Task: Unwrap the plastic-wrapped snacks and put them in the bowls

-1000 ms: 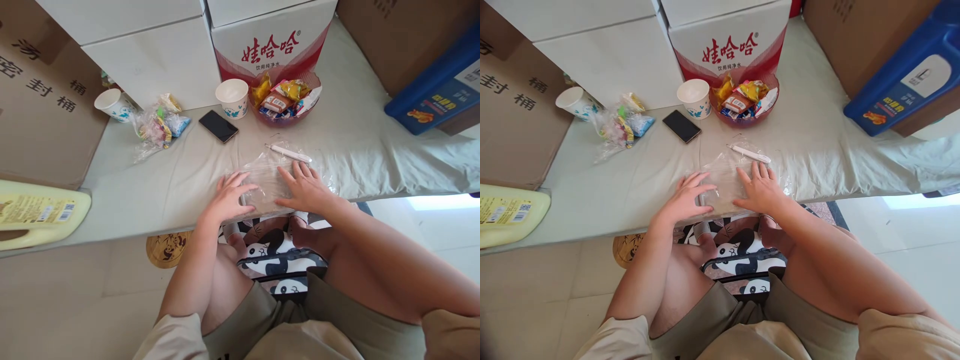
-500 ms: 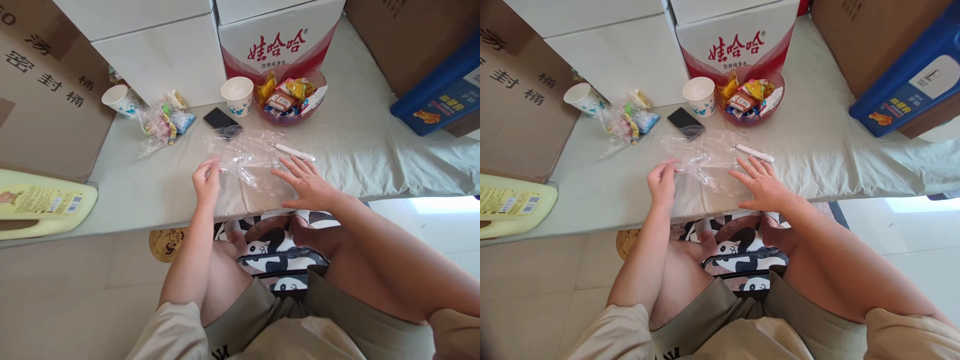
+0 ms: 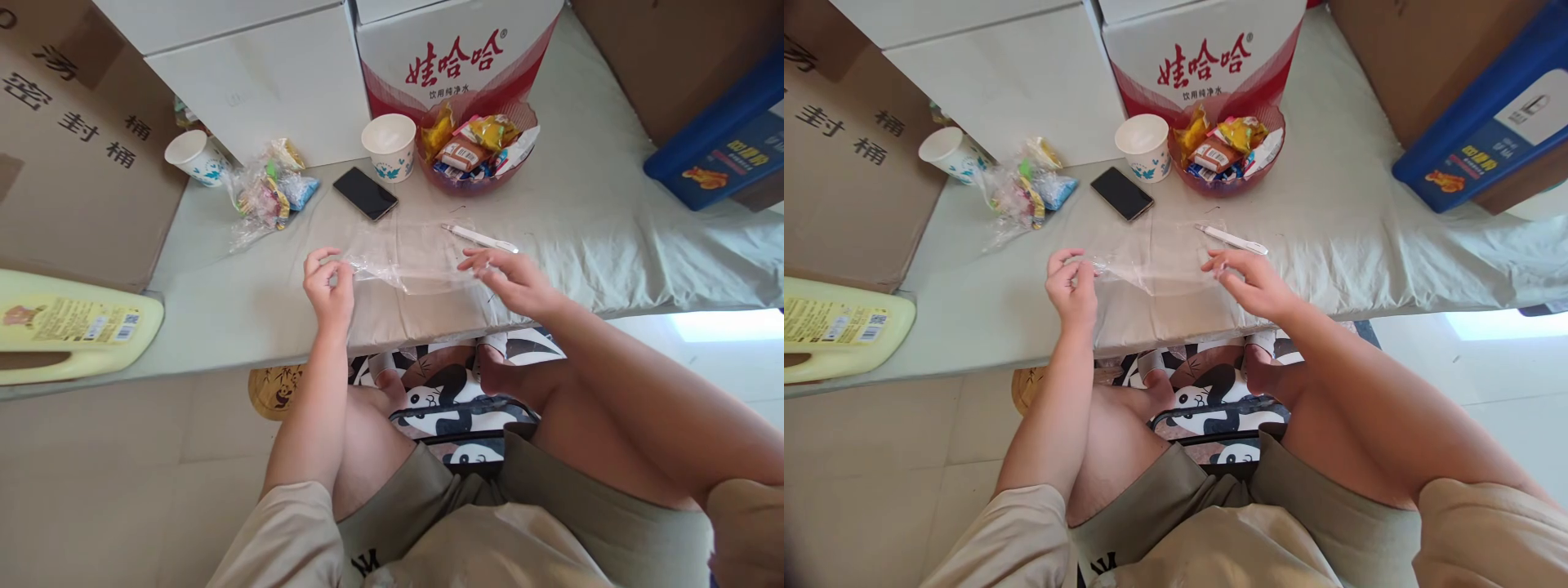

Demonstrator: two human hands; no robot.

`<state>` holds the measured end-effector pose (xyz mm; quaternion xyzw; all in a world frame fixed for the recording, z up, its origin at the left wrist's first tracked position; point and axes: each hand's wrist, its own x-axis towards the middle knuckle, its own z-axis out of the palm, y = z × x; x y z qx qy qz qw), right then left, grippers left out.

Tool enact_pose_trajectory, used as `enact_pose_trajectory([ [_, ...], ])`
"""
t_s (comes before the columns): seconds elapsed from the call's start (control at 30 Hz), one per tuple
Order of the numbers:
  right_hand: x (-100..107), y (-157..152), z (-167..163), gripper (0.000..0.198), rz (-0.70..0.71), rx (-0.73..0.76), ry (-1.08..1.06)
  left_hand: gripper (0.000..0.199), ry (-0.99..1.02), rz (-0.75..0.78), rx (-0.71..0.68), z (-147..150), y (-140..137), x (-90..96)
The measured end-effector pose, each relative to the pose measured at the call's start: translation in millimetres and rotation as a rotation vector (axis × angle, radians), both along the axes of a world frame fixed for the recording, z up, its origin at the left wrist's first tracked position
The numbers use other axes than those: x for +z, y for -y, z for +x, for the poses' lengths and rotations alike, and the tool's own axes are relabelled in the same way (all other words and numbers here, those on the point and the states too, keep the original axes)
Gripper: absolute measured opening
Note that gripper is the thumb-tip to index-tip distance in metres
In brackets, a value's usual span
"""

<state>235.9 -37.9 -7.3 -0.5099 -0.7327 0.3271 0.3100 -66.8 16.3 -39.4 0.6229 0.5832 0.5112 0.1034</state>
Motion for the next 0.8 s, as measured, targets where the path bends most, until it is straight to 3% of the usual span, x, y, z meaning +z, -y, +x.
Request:
enact_pose_trajectory([
  [0.17,-6.0,-8.1,-3.8,0.034,-0.034,-0.35,-0.302,0.032,0.111,0.034,-0.096,9.4,5.6,6.3],
  [0.37,-21.6,-21.2,-8.0,0.028,-0.065,-0.536,-0.391,0.031,0.33,-0.306,-0.05,24.1,5.7,7.0],
  [0.47,-23.4,-26.0,-9.7,0.023,-0.12,-0.624,-0.317,0.029,0.375,-0.46,-0.052,25.7,3.4,6.4],
  [0.57,-20.1,-26.1,-9.1,0.021,-0.194,-0.665,-0.203,0.022,0.294,-0.543,-0.064,21.9,2.7,5.2],
  [0.67,-13.3,-21.2,-7.6,0.03,-0.215,-0.624,-0.039,0.011,0.193,-0.595,-0.092,16.2,5.5,5.1],
  [0.8,-6.9,-15.2,-9.5,0.044,-0.221,-0.564,0.183,0.018,0.089,-0.607,-0.084,8.1,12.2,5.9],
])
